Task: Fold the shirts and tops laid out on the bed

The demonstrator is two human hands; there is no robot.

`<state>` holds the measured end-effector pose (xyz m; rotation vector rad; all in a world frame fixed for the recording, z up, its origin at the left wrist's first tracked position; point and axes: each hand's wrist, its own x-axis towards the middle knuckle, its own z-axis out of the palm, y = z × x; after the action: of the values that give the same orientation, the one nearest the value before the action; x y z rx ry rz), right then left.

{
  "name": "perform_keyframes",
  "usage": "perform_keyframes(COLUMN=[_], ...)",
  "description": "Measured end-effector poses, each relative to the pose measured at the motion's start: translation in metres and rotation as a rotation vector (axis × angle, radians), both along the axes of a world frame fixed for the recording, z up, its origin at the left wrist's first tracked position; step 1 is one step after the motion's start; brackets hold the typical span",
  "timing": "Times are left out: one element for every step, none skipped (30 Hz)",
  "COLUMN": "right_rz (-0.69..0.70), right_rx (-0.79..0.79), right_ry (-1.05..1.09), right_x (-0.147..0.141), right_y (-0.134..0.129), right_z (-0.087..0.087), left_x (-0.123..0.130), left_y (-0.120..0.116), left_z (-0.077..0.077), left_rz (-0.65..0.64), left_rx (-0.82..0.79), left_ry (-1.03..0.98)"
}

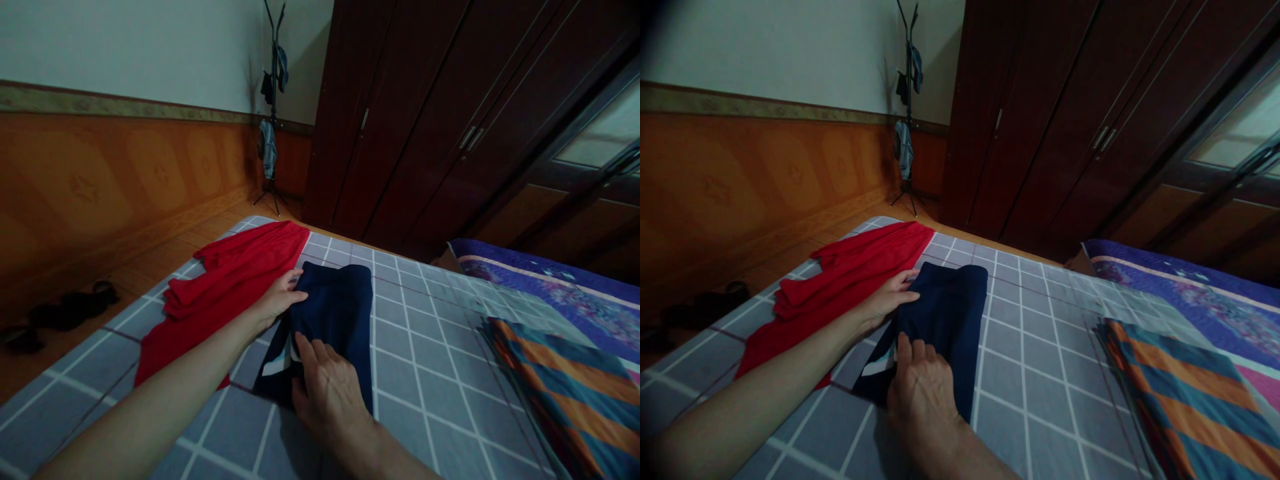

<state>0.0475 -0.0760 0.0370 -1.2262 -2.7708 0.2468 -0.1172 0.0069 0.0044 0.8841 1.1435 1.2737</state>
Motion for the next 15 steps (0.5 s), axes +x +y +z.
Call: perform_keyframes(right_rz=[0.010, 0.018, 0.020, 0.024, 0.030, 0.041, 0.056, 0.069, 0.074, 0.069, 0.057, 0.047, 0.042, 0.051, 0.068], right_rx=[0.012, 0.029, 0.054, 0.083, 0.112, 0.140, 0.166, 0.192, 0.222, 0.256, 0.295, 0.337, 0.377, 0.414, 0.445], right_ry=[0.028, 0.055, 0.080, 0.097, 0.106, 0.108, 0.105, 0.098, 0.088, 0.081, 0.078, 0.078, 0.075, 0.068, 0.062], right_x=[0.004, 0.007, 0.010, 0.013, 0.017, 0.021, 0.025, 0.031, 0.036, 0.043, 0.049, 0.056, 0.063, 0.069, 0.076], right_y=[-0.002, -0.005, -0.008, -0.010, -0.012, -0.013, -0.013, -0.012, -0.011, -0.009, -0.007, -0.005, -0.003, -0.002, -0.002], right_z=[-0.002, -0.005, -0.007, -0.010, -0.013, -0.015, -0.018, -0.020, -0.023, -0.025, -0.027, -0.029, -0.031, -0.032, -0.034], left_x=[0.000, 0.001, 0.001, 0.002, 0.002, 0.002, 0.003, 0.003, 0.003, 0.003, 0.003, 0.004, 0.004, 0.005, 0.005], left_y=[0.000, 0.001, 0.001, 0.001, 0.001, 0.001, 0.001, 0.002, 0.003, 0.004, 0.006, 0.008, 0.011, 0.014, 0.017], left_z=[0.000, 0.000, 0.001, 0.001, 0.001, 0.000, 0.000, 0.000, 0.000, 0.001, 0.001, 0.001, 0.001, 0.002, 0.003], left_rz=[-0.003, -0.005, -0.006, -0.005, -0.005, -0.005, -0.009, -0.012, -0.016, -0.020, -0.022, -0.024, -0.023, -0.020, -0.016], left_rx=[0.002, 0.005, 0.008, 0.014, 0.022, 0.032, 0.043, 0.054, 0.062, 0.067, 0.066, 0.063, 0.059, 0.055, 0.052], left_ry=[0.003, 0.006, 0.013, 0.023, 0.039, 0.066, 0.121, 0.201, 0.292, 0.385, 0.468, 0.538, 0.593, 0.645, 0.712])
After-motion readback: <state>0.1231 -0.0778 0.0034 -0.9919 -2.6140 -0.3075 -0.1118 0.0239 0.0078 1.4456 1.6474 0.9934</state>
